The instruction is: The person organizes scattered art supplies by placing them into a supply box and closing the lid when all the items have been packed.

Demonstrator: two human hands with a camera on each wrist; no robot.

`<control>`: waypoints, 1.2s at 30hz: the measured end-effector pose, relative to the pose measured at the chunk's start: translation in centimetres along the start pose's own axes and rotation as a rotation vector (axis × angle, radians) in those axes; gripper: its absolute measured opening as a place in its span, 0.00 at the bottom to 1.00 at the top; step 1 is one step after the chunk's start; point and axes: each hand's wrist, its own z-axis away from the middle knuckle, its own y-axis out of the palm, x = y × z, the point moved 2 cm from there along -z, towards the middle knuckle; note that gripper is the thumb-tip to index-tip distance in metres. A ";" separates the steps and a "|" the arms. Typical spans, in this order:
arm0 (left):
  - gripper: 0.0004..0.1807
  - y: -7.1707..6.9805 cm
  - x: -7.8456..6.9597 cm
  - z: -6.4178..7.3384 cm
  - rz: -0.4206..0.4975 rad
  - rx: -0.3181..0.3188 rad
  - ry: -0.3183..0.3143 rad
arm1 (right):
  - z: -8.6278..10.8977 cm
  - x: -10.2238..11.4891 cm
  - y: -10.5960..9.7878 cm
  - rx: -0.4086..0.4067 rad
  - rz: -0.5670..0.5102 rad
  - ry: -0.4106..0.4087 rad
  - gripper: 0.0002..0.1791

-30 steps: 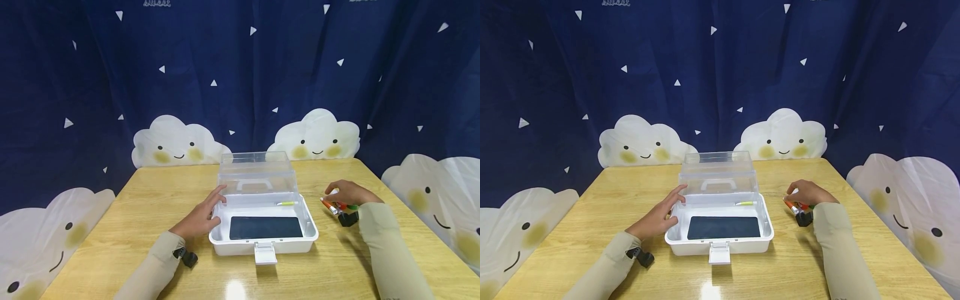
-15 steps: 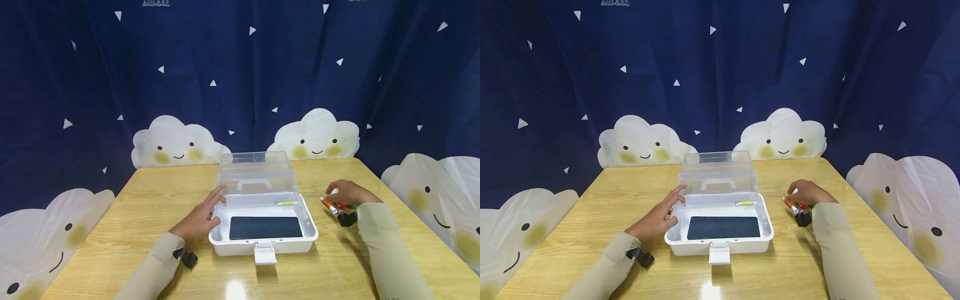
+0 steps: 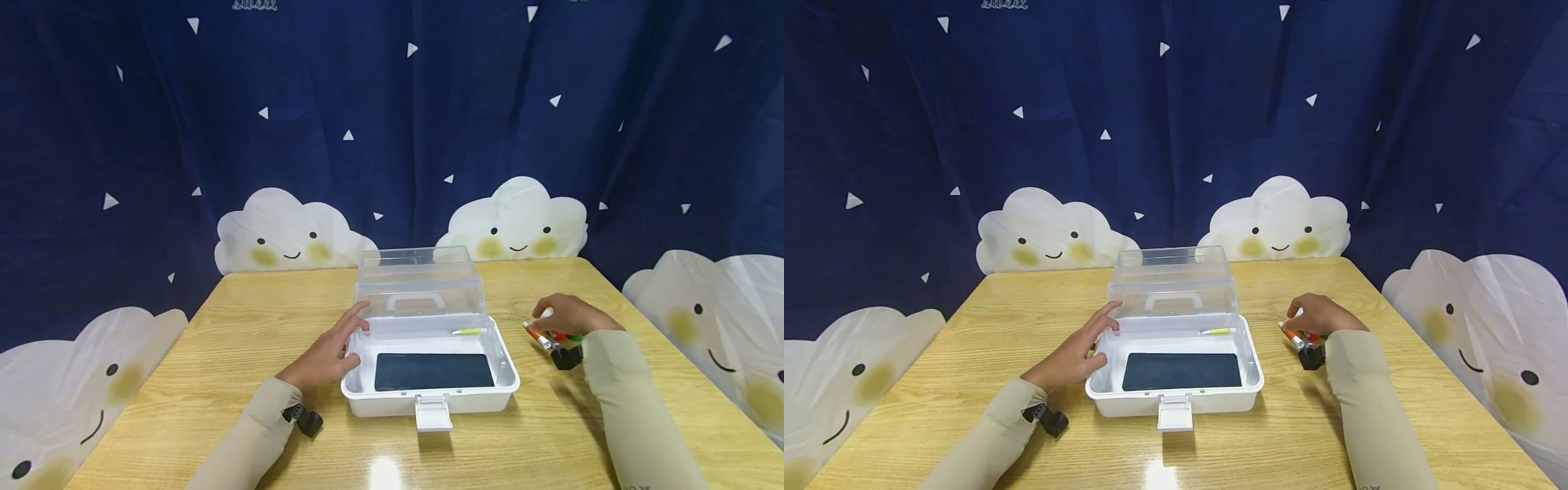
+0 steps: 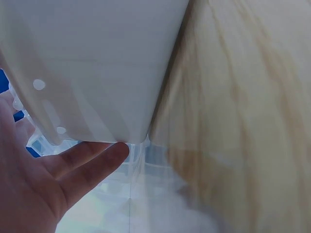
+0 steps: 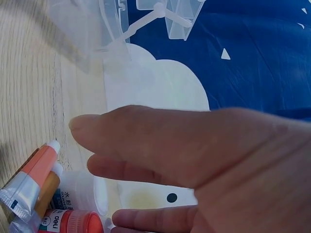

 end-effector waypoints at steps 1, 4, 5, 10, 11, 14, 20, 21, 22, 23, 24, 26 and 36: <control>0.25 0.0 0.0 0.0 0.001 0.000 0.000 | 0.0 0.0 0.0 0.001 0.000 0.001 0.22; 0.25 0.0 0.1 0.0 0.001 0.002 0.000 | 0.0 0.1 0.1 0.001 0.006 -0.001 0.22; 0.24 0.0 0.1 0.0 0.000 0.001 0.002 | 0.0 0.1 0.1 0.001 0.011 -0.005 0.21; 0.25 0.0 0.2 0.0 0.001 0.002 0.000 | -0.3 0.0 0.4 0.008 0.025 0.005 0.14; 0.25 0.0 0.2 0.0 0.001 0.003 -0.001 | -0.4 0.0 0.4 0.007 0.028 0.008 0.12; 0.24 0.0 0.2 0.0 -0.007 0.000 -0.001 | -0.6 -0.2 0.5 -0.001 0.027 0.031 0.11; 0.24 0.1 0.0 0.0 0.000 0.006 -0.004 | -0.4 0.0 0.7 0.001 0.019 0.058 0.10; 0.24 0.1 0.0 0.0 -0.001 0.008 -0.003 | -0.4 0.0 0.8 -0.001 0.021 0.048 0.09; 0.24 0.0 0.0 0.0 -0.002 0.009 -0.003 | -0.5 0.1 0.8 -0.006 0.027 0.038 0.08; 0.24 0.0 0.0 0.0 -0.005 0.008 -0.006 | -0.5 0.1 0.8 -0.012 0.034 0.024 0.07; 0.24 0.0 0.0 0.0 -0.007 0.007 -0.006 | -0.6 0.1 0.9 -0.023 0.043 0.007 0.06; 0.24 -0.1 -0.1 0.0 -0.005 0.004 -0.008 | -0.8 0.1 1.0 -0.042 0.069 -0.029 0.04; 0.24 0.1 0.0 0.0 -0.001 0.003 -0.004 | -1.0 0.6 1.5 -0.082 0.137 0.008 0.02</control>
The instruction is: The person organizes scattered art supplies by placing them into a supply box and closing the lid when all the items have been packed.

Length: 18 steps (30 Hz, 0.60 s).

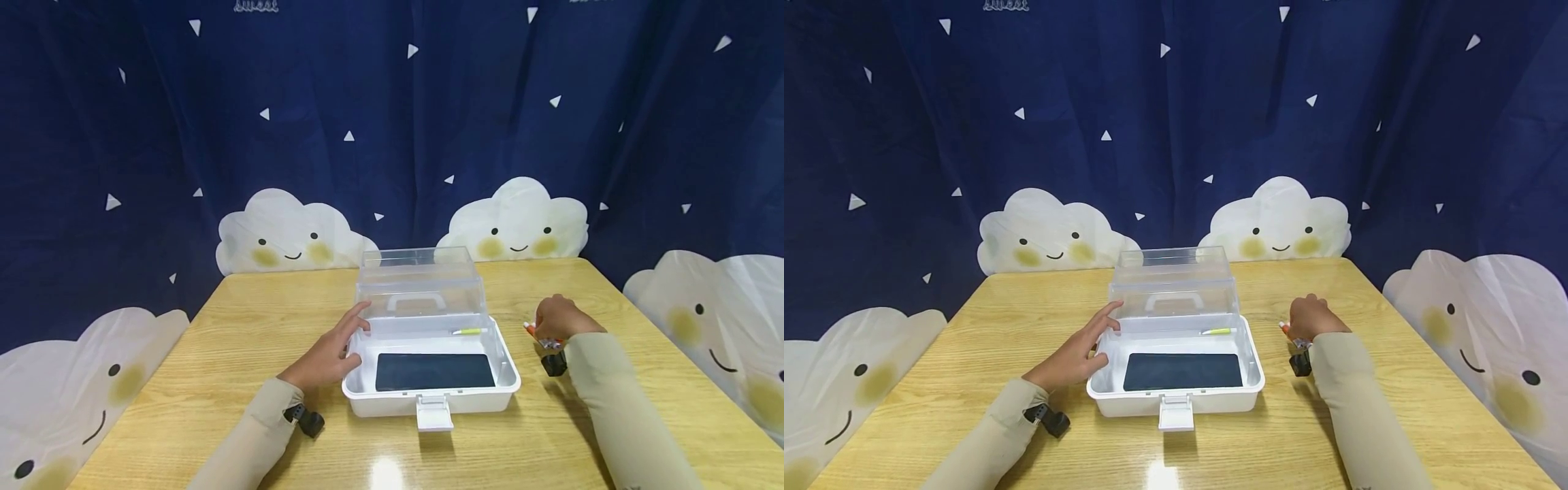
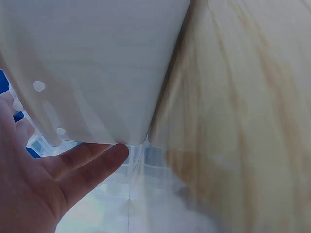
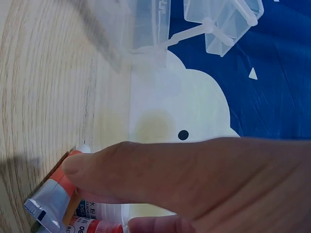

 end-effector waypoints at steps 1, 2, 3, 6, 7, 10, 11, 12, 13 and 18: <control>0.24 0.0 0.0 0.0 -0.001 0.001 0.002 | 0.0 0.1 0.0 -0.001 0.004 0.007 0.02; 0.24 0.0 0.0 0.0 -0.002 0.001 0.005 | 0.0 0.2 -0.1 -0.005 0.013 0.012 0.02; 0.24 0.0 0.1 -0.1 -0.005 0.001 0.004 | 0.0 0.2 -0.2 -0.007 0.018 0.019 0.02; 0.24 0.0 0.1 -0.1 -0.006 -0.003 0.006 | -0.1 0.4 -0.3 -0.020 0.048 0.031 0.02; 0.24 0.0 0.1 -0.1 -0.006 -0.007 0.008 | -0.1 0.5 -0.2 -0.025 0.054 0.032 0.02; 0.24 0.0 0.2 -0.1 -0.003 -0.008 0.006 | -0.2 0.5 0.0 -0.033 0.057 0.038 0.02; 0.24 0.0 0.2 -0.1 -0.004 -0.005 0.006 | -0.3 0.5 0.1 -0.030 0.055 0.042 0.02; 0.24 0.0 0.2 -0.1 -0.004 -0.003 0.006 | -0.3 0.4 0.2 -0.030 0.052 0.044 0.02; 0.24 0.0 0.2 -0.1 -0.004 0.000 0.005 | -0.3 0.4 0.3 -0.030 0.053 0.042 0.03; 0.23 -0.1 0.2 0.0 -0.006 0.001 0.008 | -0.4 0.7 0.6 -0.053 0.095 0.011 0.08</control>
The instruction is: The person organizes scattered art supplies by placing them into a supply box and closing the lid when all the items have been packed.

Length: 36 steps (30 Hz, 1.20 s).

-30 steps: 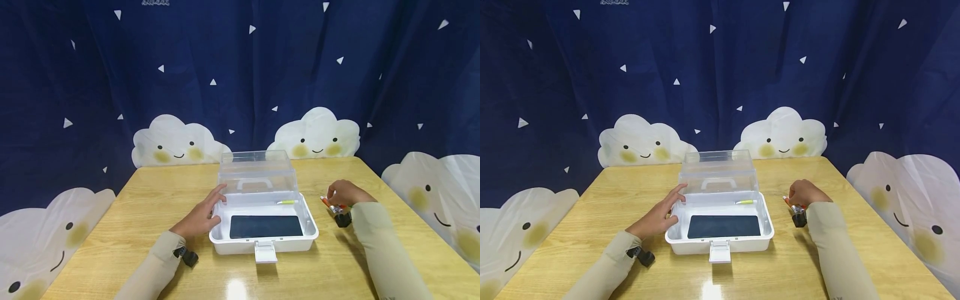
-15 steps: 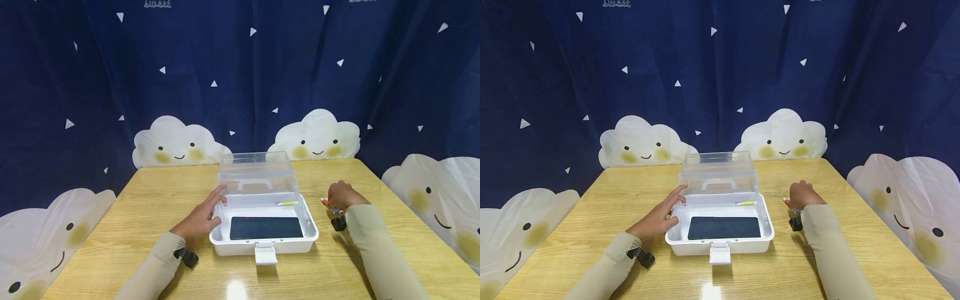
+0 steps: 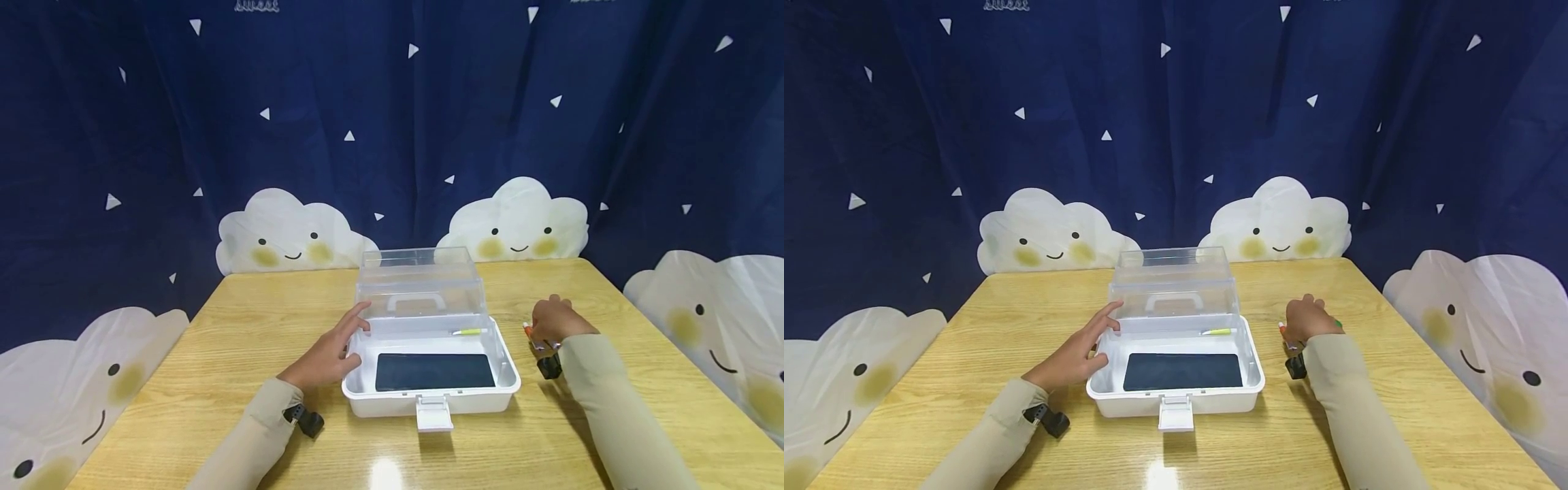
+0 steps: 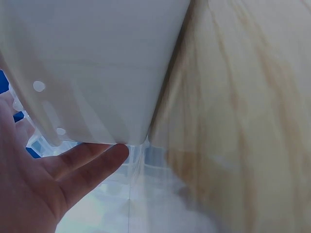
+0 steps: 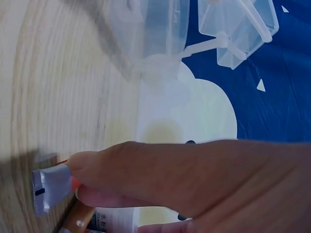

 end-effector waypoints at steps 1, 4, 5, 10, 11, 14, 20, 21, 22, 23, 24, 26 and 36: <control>0.24 0.0 0.0 0.0 0.001 -0.001 0.002 | 0.0 0.1 0.0 -0.007 0.009 -0.002 0.08; 0.24 0.0 0.0 0.0 0.008 -0.004 0.001 | 0.1 0.4 0.2 -0.013 0.014 0.008 0.08; 0.24 0.1 0.1 0.0 0.009 -0.002 0.000 | 0.1 0.5 0.3 -0.010 0.008 0.015 0.07; 0.24 0.1 0.0 0.0 0.011 0.007 0.005 | 0.2 0.6 0.6 0.023 -0.033 0.069 0.06; 0.24 0.0 -0.1 0.0 0.011 0.006 0.007 | 0.1 0.6 0.6 0.022 -0.035 0.079 0.06; 0.24 -0.1 -0.1 0.0 0.010 -0.005 0.011 | -0.1 0.6 0.5 0.013 -0.031 0.098 0.06; 0.24 0.0 0.0 -0.1 0.021 -0.009 0.025 | -0.1 0.6 0.6 0.021 -0.015 0.124 0.05; 0.24 0.1 0.0 0.0 0.023 -0.007 0.026 | -0.1 0.6 0.6 0.024 -0.010 0.127 0.06; 0.24 0.1 0.1 0.0 0.023 -0.003 0.023 | 0.0 0.6 0.7 0.028 -0.005 0.128 0.07; 0.24 0.2 0.1 0.0 0.020 0.001 0.018 | 0.0 0.6 0.7 0.030 0.001 0.130 0.08; 0.24 0.2 0.2 0.0 0.016 0.002 0.015 | 0.0 0.7 0.8 0.031 0.005 0.134 0.09; 0.24 0.2 0.2 0.0 0.009 0.002 0.004 | 0.1 0.7 0.7 0.028 0.002 0.137 0.09; 0.24 0.1 0.1 0.0 0.012 0.008 -0.007 | 0.1 0.8 0.3 0.043 0.009 0.132 0.08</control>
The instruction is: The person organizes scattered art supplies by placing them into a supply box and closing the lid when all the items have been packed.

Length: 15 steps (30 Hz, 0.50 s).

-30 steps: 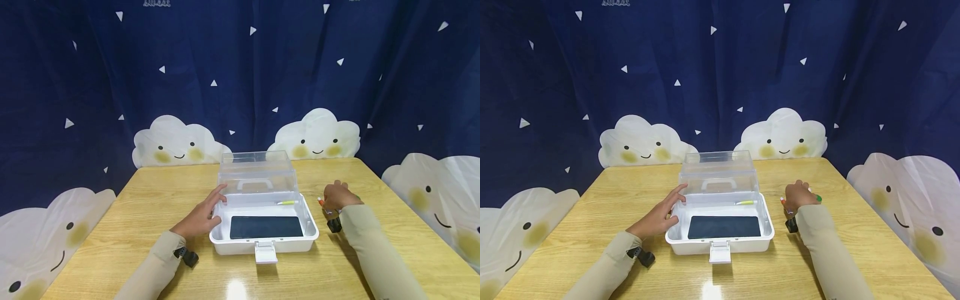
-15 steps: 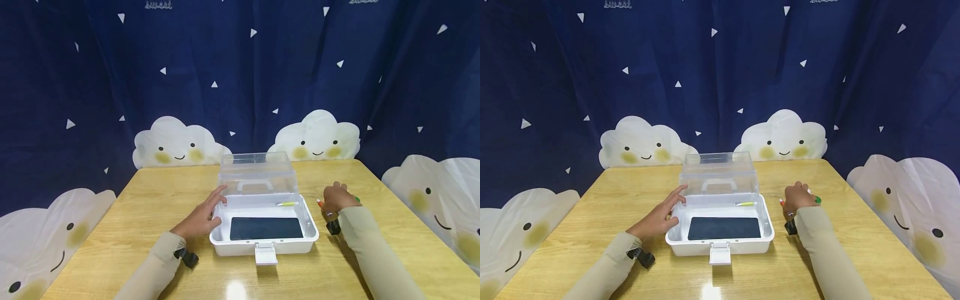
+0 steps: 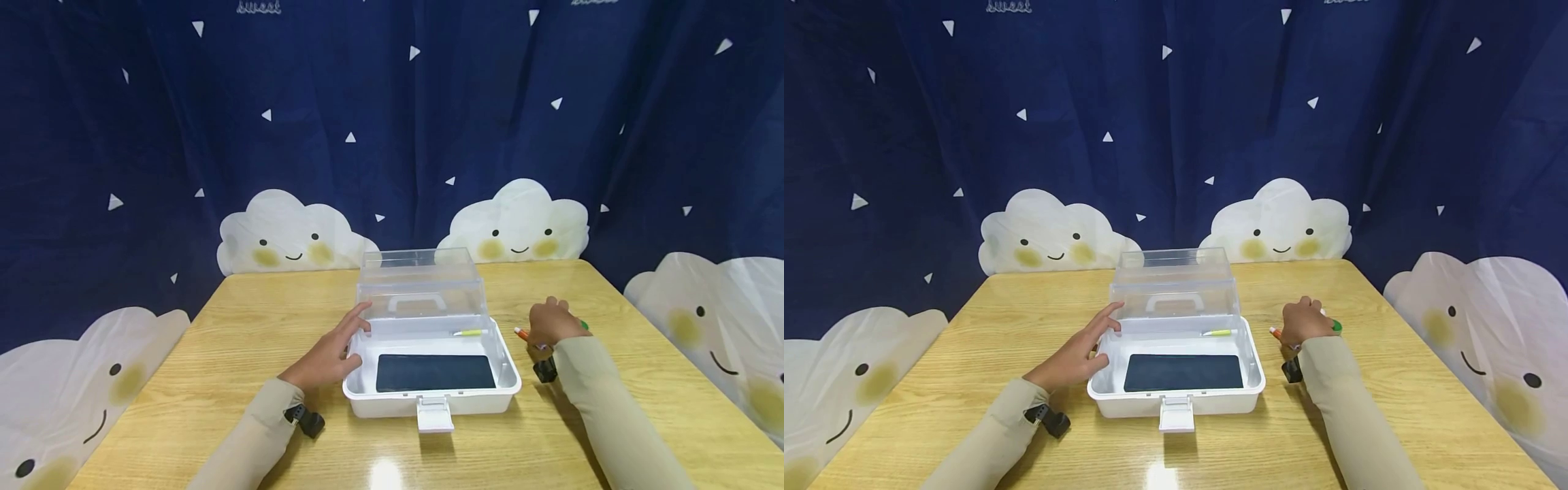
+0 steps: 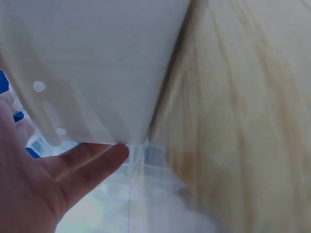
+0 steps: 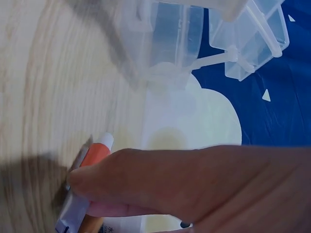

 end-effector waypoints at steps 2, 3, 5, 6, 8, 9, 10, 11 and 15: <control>0.24 0.0 -0.1 0.0 0.000 0.000 0.002 | 0.1 -0.1 -0.1 -0.008 0.009 -0.018 0.08; 0.24 0.0 -0.1 0.0 0.002 -0.002 0.004 | 0.1 -0.2 -0.1 -0.014 0.017 -0.028 0.08; 0.24 0.0 -0.2 0.0 0.004 -0.007 0.008 | 0.2 -0.3 -0.2 -0.026 0.024 -0.047 0.10; 0.24 0.1 -0.2 0.1 0.004 -0.010 0.010 | 0.2 -0.3 -0.3 -0.030 0.024 -0.053 0.10; 0.24 0.0 -0.3 0.0 0.011 -0.014 0.011 | 0.1 -0.5 -0.5 -0.035 0.013 -0.065 0.09; 0.23 0.0 -0.3 0.0 0.013 -0.013 0.010 | 0.1 -0.6 -0.5 -0.034 0.006 -0.071 0.08; 0.23 0.0 -0.3 0.0 0.011 -0.012 0.009 | 0.1 -0.6 -0.6 -0.033 -0.005 -0.078 0.07; 0.24 -0.1 -0.3 0.0 0.011 -0.010 0.008 | 0.1 -0.7 -0.7 -0.032 -0.009 -0.087 0.06; 0.24 -0.1 -0.4 0.0 0.006 -0.008 0.007 | 0.0 -0.9 -1.0 -0.017 -0.038 -0.115 0.05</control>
